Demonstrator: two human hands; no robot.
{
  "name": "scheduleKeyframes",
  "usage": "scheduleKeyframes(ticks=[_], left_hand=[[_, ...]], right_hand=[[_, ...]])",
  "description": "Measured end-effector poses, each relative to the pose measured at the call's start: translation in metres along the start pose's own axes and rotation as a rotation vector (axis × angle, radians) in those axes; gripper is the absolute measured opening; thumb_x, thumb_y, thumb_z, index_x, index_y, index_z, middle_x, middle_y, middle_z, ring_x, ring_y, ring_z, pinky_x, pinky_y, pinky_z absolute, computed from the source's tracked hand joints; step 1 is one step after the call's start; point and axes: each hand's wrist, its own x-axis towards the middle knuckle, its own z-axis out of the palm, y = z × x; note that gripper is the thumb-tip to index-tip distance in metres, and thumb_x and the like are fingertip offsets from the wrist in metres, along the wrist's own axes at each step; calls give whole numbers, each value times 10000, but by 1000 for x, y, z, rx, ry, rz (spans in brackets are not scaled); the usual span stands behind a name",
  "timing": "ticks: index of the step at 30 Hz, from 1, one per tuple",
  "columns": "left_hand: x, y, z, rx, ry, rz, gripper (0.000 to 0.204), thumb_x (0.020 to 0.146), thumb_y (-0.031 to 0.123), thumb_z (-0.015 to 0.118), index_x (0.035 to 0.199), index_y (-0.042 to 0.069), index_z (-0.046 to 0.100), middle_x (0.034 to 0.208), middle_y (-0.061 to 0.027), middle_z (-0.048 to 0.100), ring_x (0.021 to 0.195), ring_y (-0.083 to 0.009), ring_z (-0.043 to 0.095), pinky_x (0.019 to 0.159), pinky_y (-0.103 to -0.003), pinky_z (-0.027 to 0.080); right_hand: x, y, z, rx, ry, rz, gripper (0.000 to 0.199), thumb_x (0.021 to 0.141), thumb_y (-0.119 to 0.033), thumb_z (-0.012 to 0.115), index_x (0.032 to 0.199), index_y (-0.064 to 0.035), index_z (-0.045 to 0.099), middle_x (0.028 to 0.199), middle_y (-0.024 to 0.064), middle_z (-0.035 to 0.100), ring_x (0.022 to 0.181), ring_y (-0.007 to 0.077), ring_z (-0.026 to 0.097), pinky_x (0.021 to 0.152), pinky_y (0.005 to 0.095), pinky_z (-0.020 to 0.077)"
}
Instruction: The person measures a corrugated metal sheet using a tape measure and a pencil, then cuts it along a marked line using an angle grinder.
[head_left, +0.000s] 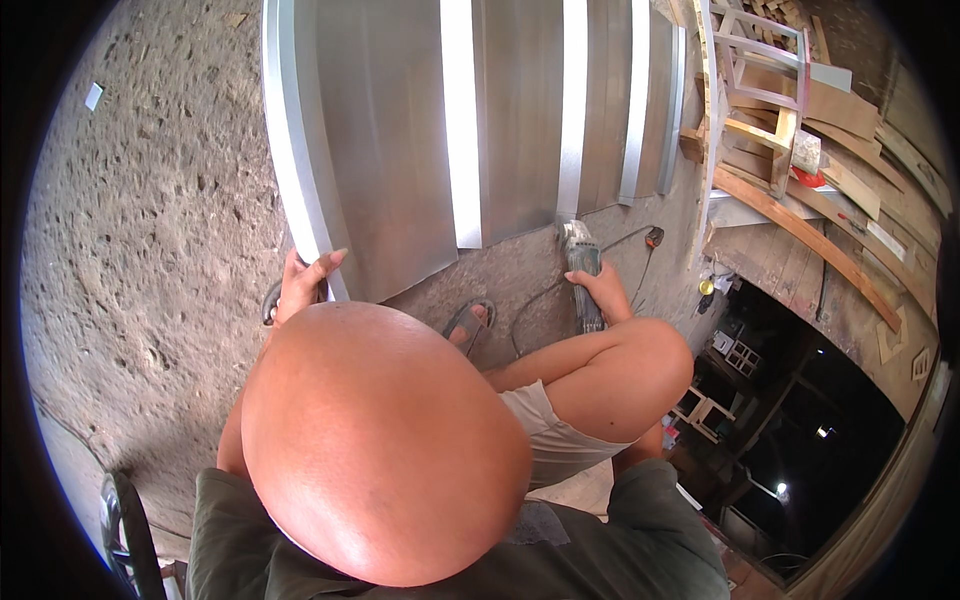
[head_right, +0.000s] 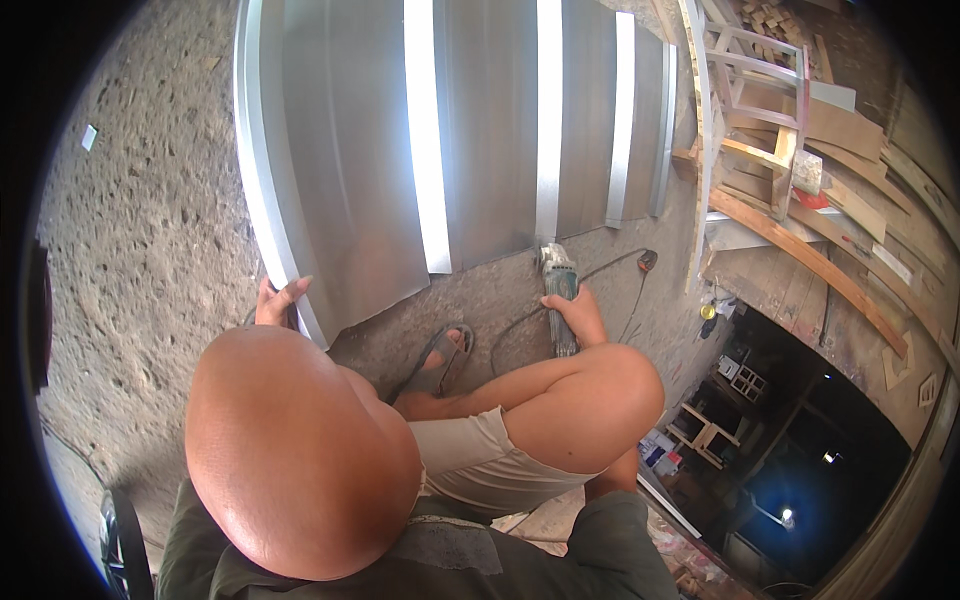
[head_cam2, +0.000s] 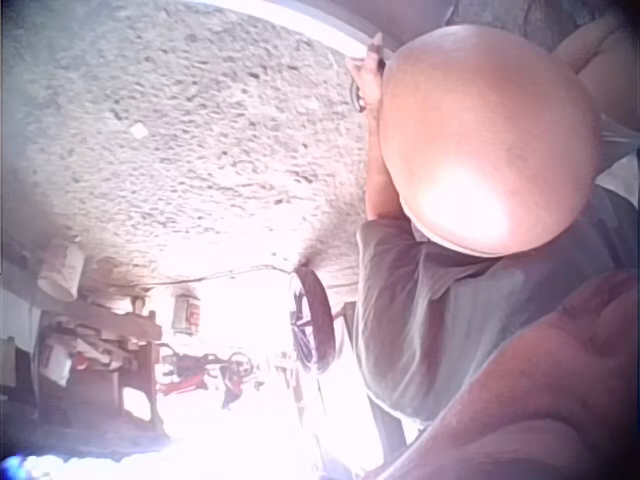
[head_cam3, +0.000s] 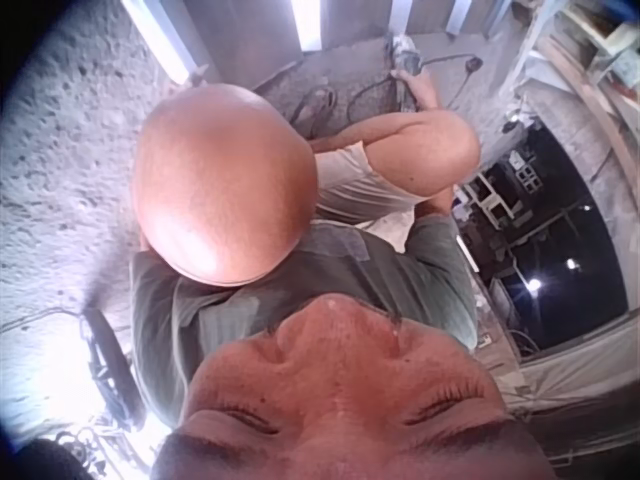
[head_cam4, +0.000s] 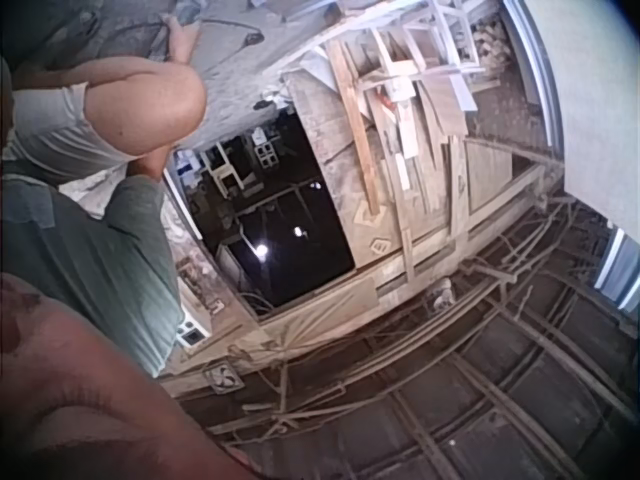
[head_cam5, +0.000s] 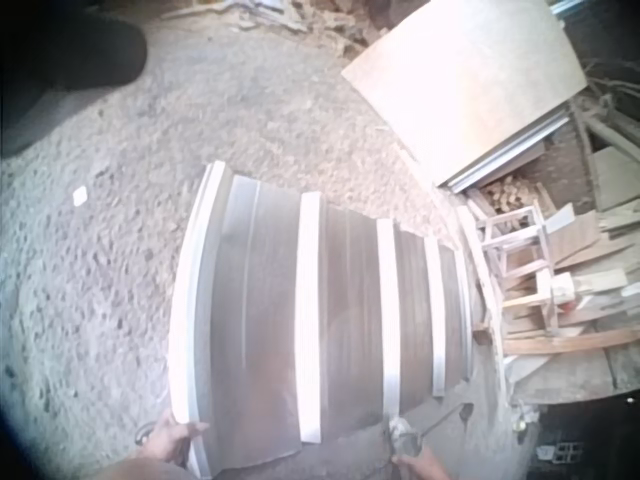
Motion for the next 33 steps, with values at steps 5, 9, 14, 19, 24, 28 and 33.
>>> scheduleKeyframes(ticks=[5,9,14,19,24,28,33], left_hand=[[-3,11,8,-35,12,49,519,880,82,764,1337,-23,542,1177,-121,682,1069,-225,663,956,-389,531],[1,48,9,12,47,83,569,854,77,776,1356,-26,527,1244,-135,669,1130,-243,645,1018,-403,506],[43,113,-42,308,38,184,610,847,153,779,1381,-9,534,1236,-137,655,1144,-253,623,996,-411,505],[67,172,-52,436,58,224,683,850,268,803,1407,-17,530,1223,-149,663,1103,-277,649,980,-403,523],[76,202,-59,550,82,292,669,906,299,788,1435,-6,516,1261,-158,662,1174,-287,640,969,-427,543],[70,227,-41,833,239,329,705,946,359,750,1507,43,462,1382,-183,597,1273,-290,579,1046,-455,480],[59,265,10,1734,555,662,799,952,501,723,1566,91,419,1471,-230,570,1348,-363,566,1100,-539,469]], right_hand=[[-15,29,-10,78,-35,-55,666,735,-244,876,1251,70,597,1070,150,704,922,234,681,848,369,536],[-32,20,-25,57,5,-27,710,733,-258,883,1288,67,582,1075,144,704,934,224,681,861,364,532],[-48,11,-60,316,-46,5,705,744,-249,869,1304,60,573,1061,132,698,924,207,675,835,374,529],[-39,33,-72,332,12,-42,639,778,-242,851,1280,47,581,1035,118,693,899,188,660,806,356,528],[-37,34,-46,656,51,-112,512,841,-270,822,1208,9,598,968,110,678,794,179,682,687,333,552],[-46,37,-46,1010,137,-149,393,904,-277,767,1154,-24,601,896,102,664,669,200,700,549,328,561],[-30,63,-41,1481,41,-199,364,944,-313,676,1091,15,619,882,141,691,774,256,724,770,404,613]])
